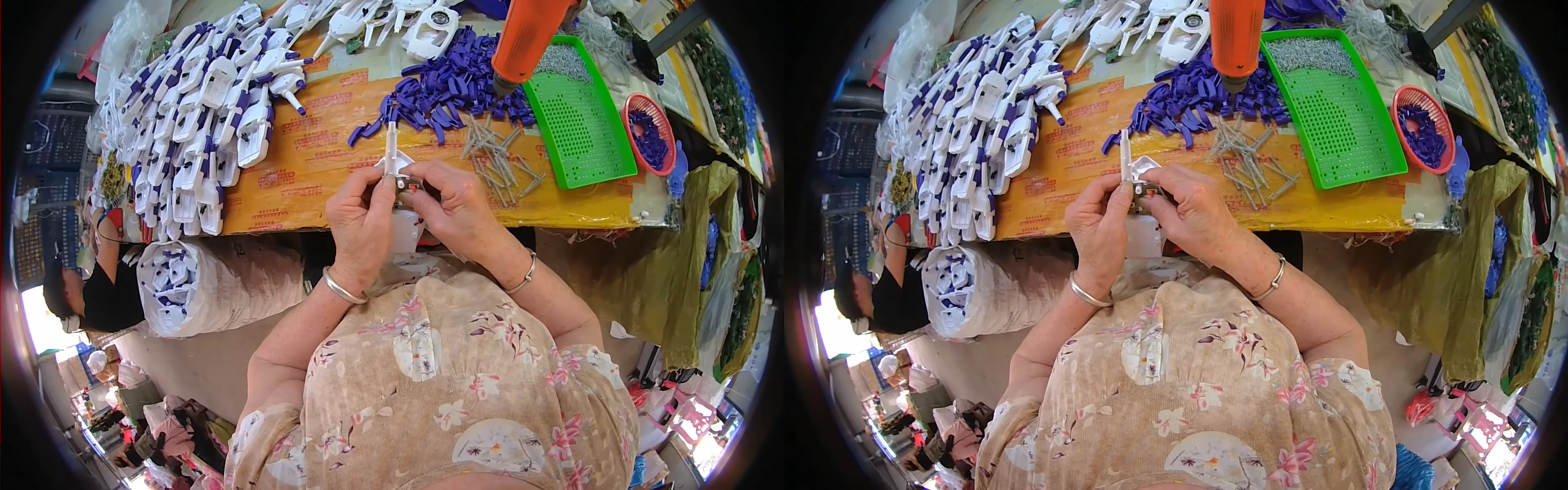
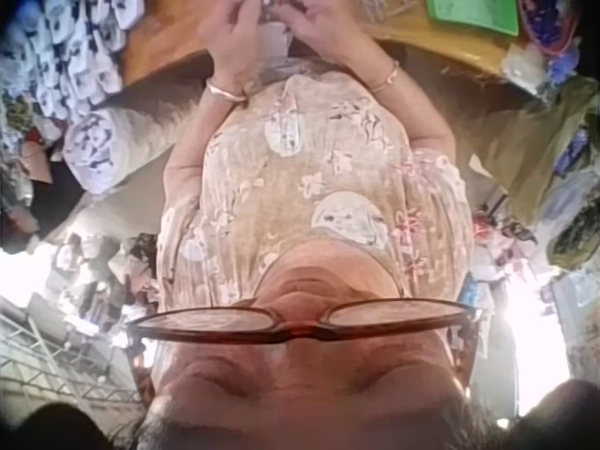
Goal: Assembling plastic toy walkie-talkie parts by gluing and snapping them together.
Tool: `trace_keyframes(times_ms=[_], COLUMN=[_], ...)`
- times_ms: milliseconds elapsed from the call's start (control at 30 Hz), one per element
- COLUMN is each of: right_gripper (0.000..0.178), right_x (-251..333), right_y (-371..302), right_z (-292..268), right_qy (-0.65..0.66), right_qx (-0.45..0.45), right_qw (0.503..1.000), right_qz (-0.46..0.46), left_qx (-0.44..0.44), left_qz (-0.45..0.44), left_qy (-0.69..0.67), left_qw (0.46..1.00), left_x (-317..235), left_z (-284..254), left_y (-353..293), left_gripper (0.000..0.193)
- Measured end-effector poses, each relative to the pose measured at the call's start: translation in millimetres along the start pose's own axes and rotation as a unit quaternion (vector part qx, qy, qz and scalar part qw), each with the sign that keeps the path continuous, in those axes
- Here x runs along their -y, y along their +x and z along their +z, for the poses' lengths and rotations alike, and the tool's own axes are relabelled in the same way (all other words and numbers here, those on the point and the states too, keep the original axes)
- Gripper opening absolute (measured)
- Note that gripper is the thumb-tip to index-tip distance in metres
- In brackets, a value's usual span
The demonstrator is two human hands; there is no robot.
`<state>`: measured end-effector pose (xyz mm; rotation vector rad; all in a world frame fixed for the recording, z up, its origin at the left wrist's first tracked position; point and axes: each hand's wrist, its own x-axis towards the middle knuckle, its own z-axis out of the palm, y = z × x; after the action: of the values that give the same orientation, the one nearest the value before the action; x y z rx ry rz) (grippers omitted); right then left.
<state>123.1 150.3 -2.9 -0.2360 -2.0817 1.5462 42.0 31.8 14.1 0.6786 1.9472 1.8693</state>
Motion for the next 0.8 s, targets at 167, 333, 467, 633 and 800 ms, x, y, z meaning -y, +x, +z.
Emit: trace_keyframes(times_ms=[167, 333, 467, 633, 800], right_gripper=[0.02, 0.019, 0.018, 0.017, 0.016], right_x=[-3.9, -5.3, -7.6, -5.3, -4.4], right_y=[-0.8, 0.3, 1.1, 0.9, -0.9], right_z=[0.6, 0.4, -0.1, -0.8, -0.6], right_qy=[0.001, 0.019, 0.029, 0.027, 0.034], right_qx=[0.0, -0.002, -0.005, -0.002, 0.003], right_qw=[1.0, 1.0, 1.0, 1.0, 0.999], right_qz=[-0.006, -0.002, 0.0, 0.005, 0.009], left_qx=[0.005, 0.02, 0.038, 0.032, 0.024], left_qz=[-0.008, -0.028, -0.035, -0.017, 0.053], left_qy=[-0.004, -0.022, -0.035, 0.007, 0.095], left_qw=[1.0, 0.999, 0.998, 0.999, 0.994], left_x=[1.2, -2.8, -7.4, -4.0, 4.0], left_z=[-0.8, -1.9, -3.2, -3.3, -4.1], left_y=[3.4, 6.5, 6.0, 5.7, 3.6], left_gripper=[0.01, 0.01, 0.013, 0.013, 0.01])
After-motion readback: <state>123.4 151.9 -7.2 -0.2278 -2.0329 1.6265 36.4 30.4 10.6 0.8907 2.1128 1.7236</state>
